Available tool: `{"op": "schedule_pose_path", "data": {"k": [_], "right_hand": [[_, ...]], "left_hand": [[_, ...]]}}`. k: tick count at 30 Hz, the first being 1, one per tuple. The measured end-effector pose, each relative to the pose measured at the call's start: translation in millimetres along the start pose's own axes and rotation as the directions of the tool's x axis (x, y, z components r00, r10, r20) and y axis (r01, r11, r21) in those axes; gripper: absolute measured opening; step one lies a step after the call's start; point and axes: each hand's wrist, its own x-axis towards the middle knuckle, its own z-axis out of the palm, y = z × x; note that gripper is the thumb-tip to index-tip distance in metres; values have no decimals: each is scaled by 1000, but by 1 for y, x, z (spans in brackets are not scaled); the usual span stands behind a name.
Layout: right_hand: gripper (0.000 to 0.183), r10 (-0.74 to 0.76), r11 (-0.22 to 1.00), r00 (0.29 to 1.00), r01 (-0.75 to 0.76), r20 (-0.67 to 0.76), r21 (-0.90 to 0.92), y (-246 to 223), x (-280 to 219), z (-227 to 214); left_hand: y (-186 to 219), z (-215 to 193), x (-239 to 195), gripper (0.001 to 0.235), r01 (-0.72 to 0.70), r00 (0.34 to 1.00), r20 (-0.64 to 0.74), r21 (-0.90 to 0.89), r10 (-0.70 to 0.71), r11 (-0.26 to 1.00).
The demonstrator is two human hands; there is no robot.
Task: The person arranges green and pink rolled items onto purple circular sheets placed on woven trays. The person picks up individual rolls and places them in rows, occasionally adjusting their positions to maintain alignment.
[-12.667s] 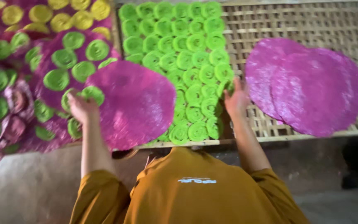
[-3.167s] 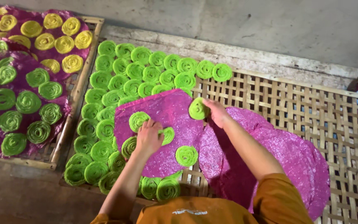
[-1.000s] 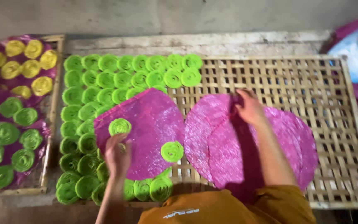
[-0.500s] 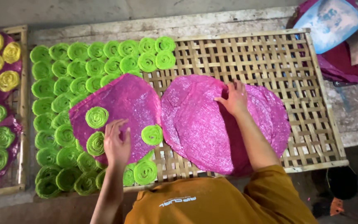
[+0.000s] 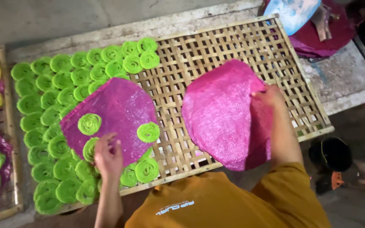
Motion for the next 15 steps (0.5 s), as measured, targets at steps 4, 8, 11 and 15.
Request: {"op": "schedule_pose_path", "data": {"k": [4, 8, 11, 15], "right_hand": [[68, 142, 988, 983, -148, -115, -44, 22, -32, 30], [83, 209, 975, 962, -219, -176, -42, 16, -45, 48], [71, 198, 975, 968, -211, -155, -69, 10, -50, 37], [48, 99, 995, 985, -98, -142, 10, 1, -50, 21]], "left_hand": [[16, 21, -27, 34, -146, 968, 211, 29, 136, 989], [22, 41, -63, 33, -311, 902, 245, -197, 354, 930], [19, 49, -81, 33, -302, 889, 270, -264, 371, 916], [4, 48, -89, 33, -246, 923, 252, -190, 289, 950]]}}
